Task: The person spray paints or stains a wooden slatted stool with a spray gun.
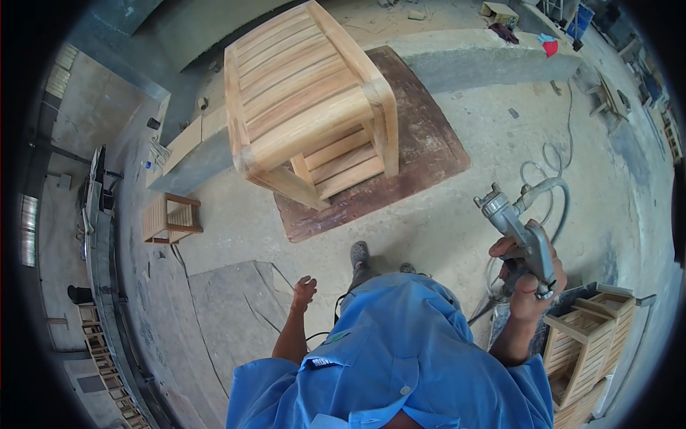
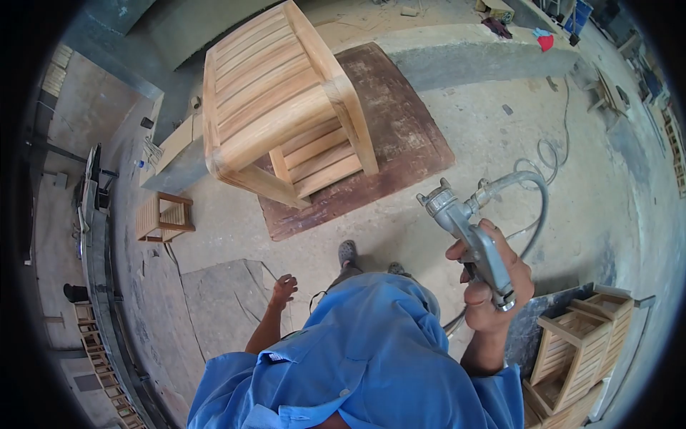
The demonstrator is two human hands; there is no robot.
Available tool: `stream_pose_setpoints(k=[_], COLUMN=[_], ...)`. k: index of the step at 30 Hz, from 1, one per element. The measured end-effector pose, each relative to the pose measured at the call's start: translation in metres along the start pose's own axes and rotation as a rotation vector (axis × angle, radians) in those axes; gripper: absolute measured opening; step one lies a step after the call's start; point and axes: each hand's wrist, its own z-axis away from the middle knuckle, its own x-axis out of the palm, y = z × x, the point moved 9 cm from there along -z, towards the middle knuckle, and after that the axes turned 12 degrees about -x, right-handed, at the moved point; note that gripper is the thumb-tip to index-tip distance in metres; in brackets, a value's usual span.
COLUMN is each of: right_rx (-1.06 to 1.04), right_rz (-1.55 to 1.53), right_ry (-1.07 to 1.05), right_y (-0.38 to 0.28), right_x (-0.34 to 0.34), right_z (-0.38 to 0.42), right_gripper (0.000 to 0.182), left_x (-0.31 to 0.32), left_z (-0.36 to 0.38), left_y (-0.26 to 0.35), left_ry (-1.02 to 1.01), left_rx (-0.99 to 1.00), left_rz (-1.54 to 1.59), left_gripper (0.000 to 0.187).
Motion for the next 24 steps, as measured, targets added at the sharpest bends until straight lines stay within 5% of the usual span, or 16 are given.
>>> stream_pose_setpoints(k=[5,9,14,17,24], right_rx=[0.061,0.026,0.073,0.080,0.330], right_rz=[0.124,0.174,-0.173,-0.159,0.160], right_ry=[-0.135,-0.186,-0.711,-0.628,-0.091], right_y=[0.007,0.007,-0.019,-0.008,0.050], right_x=[0.038,0.080,0.187,0.193,0.125], right_z=[-0.007,-0.013,-0.008,-0.006,0.031], right_gripper=[0.073,0.070,0.077,0.077,0.062], left_x=[-0.004,-0.018,-0.026,-0.026,-0.050], left_z=[-0.020,-0.014,-0.004,0.110,0.144], left_y=[0.058,0.096,0.153,0.261,0.359], left_ry=[-0.038,-0.035,-0.085,0.031,0.056], left_rx=[0.136,0.285,0.767,1.144,1.073], left_rz=[-0.054,0.075,0.027,0.270,0.305], left_gripper=[0.069,0.052,0.048,0.046,0.043])
